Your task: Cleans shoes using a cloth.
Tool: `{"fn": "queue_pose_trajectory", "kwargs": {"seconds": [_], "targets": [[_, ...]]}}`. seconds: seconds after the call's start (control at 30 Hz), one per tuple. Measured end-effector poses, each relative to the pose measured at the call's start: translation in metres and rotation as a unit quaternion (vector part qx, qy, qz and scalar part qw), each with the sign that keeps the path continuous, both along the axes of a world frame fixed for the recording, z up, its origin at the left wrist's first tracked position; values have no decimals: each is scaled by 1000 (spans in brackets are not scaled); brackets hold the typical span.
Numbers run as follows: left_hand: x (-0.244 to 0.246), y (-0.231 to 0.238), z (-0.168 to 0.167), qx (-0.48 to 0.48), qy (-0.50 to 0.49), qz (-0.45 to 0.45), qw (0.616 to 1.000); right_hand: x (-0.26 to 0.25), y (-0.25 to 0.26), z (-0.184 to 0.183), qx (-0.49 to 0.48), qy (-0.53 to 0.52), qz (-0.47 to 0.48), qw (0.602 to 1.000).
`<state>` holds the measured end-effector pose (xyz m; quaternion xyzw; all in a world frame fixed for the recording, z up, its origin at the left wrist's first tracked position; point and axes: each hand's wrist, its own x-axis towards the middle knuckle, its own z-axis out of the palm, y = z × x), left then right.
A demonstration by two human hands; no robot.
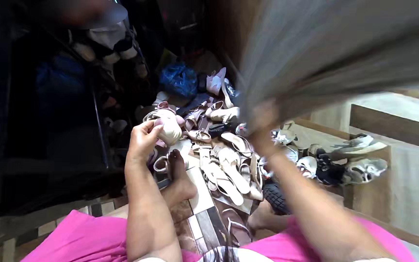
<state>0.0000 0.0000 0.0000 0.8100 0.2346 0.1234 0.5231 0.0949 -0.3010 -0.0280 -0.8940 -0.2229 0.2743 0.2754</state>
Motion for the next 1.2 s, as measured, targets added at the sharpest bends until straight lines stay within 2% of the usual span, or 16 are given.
{"fn": "queue_pose_trajectory", "kwargs": {"seconds": [0.03,0.07,0.13,0.17,0.2,0.3,0.37,0.47,0.6,0.73,0.83,0.93,1.03,1.07,1.13,1.2], "targets": [[-3,2,1,3,0,4,1000,-40,-18,-49,-86,51,72,992],[-4,3,3,8,0,14,1000,-70,-34,-90,-173,130,150,965],[-5,8,8,32,5,41,999,-94,-43,-138,-265,223,270,899],[-6,11,5,43,10,53,998,-88,-40,-132,-270,230,282,892],[-5,12,0,48,18,60,997,-71,-36,-113,-251,218,253,908],[11,2,-11,37,48,56,997,-6,-43,-41,-132,129,61,981],[17,-5,-16,33,72,30,996,20,-61,-3,4,25,-69,997],[25,-24,-27,62,127,-45,989,40,-94,42,230,-93,-179,952],[42,-71,-40,87,199,-147,965,33,-120,98,359,-225,-218,879],[56,-119,-69,116,239,-240,934,26,-133,83,416,-276,-277,821],[67,-145,-85,151,262,-268,915,21,-140,56,376,-239,-323,835],[79,-165,-99,150,272,-253,916,24,-152,49,358,-224,-327,845],[83,-175,-128,156,255,-259,919,30,-157,50,402,-154,-407,806],[82,-179,-133,163,272,-270,909,31,-157,49,414,-123,-438,789],[90,-185,-114,110,408,-318,849,32,-154,51,413,-80,-468,777],[86,-177,-132,84,383,-357,848,33,-149,52,400,-66,-467,786]]}}
